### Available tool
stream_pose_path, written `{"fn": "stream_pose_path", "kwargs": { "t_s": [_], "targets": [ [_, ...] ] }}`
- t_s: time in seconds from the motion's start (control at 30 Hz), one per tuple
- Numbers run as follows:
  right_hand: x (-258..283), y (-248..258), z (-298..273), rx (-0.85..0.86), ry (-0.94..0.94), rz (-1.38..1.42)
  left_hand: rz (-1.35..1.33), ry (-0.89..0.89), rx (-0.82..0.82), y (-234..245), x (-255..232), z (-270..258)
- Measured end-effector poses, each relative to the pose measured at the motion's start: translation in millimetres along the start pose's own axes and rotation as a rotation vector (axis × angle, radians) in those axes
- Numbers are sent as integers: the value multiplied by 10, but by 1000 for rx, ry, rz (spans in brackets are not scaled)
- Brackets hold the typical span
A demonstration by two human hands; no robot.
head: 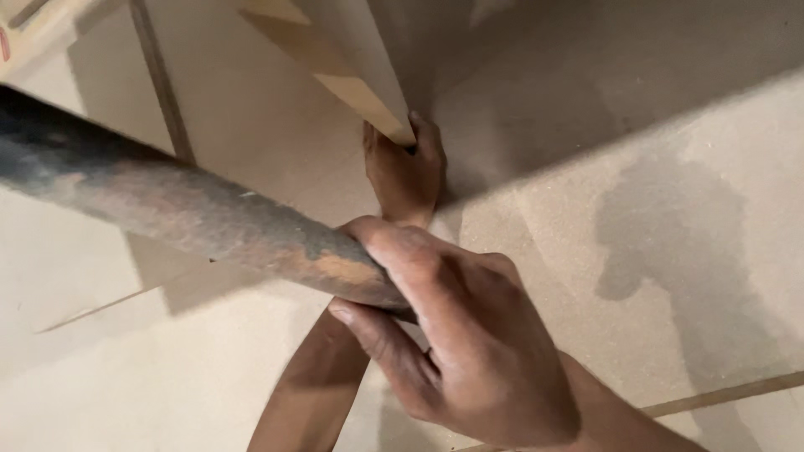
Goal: The person hammers nails into a light-colored wooden board using a hammer. They position the nails and strike them repeatedly to secure the board.
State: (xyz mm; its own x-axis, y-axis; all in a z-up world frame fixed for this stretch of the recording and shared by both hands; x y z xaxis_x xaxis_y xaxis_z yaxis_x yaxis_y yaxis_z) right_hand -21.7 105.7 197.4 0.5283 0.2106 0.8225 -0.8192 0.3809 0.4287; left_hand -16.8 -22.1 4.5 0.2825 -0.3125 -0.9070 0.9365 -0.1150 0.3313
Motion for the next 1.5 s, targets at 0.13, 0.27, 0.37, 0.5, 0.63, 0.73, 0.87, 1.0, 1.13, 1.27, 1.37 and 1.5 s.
{"fn": "stream_pose_path", "kwargs": {
  "t_s": [0.13,0.27,0.37,0.5,0.63,0.73,0.87,1.0,1.13,1.27,1.37,1.5],
  "targets": [
    [-29,-82,9,-3,11,24,-26,8,2,-11,16,16],
    [-54,-114,-31,52,-12,185,-55,40,18,-33,38,-15],
    [-19,-102,-18,-27,-7,100,-54,-26,23,4,-8,12],
    [27,-124,46,-16,-68,176,-38,-83,-17,37,-54,-8],
    [112,-100,234,29,-86,255,-34,21,25,9,-43,6],
    [221,-62,331,64,-140,242,24,-7,3,33,-60,14],
    [313,7,323,-68,-97,-42,37,-56,-14,16,-108,57],
    [258,-135,227,-12,-185,33,11,48,10,72,-52,36],
    [238,-150,218,-15,-155,-33,18,-46,5,70,-97,56],
    [194,-190,186,62,-225,202,31,-64,-3,67,-60,45],
    [149,-217,131,41,-199,205,76,-106,-11,52,-41,48],
    [90,-258,27,18,-129,134,38,-88,19,53,-27,55]
  ]
}}
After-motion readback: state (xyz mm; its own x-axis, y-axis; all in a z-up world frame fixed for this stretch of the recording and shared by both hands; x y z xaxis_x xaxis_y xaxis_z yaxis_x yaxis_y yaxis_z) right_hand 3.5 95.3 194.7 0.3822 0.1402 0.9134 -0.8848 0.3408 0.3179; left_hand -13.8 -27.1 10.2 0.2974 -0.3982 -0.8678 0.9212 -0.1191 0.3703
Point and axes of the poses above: each hand's wrist, its own z-axis towards the middle knuckle, its own y-axis out of the back of the hand, x = y × z, the point moved 3 cm from there along z, towards the middle knuckle, and after that the axes turned 7 degrees about -z, right-handed, at the moved point
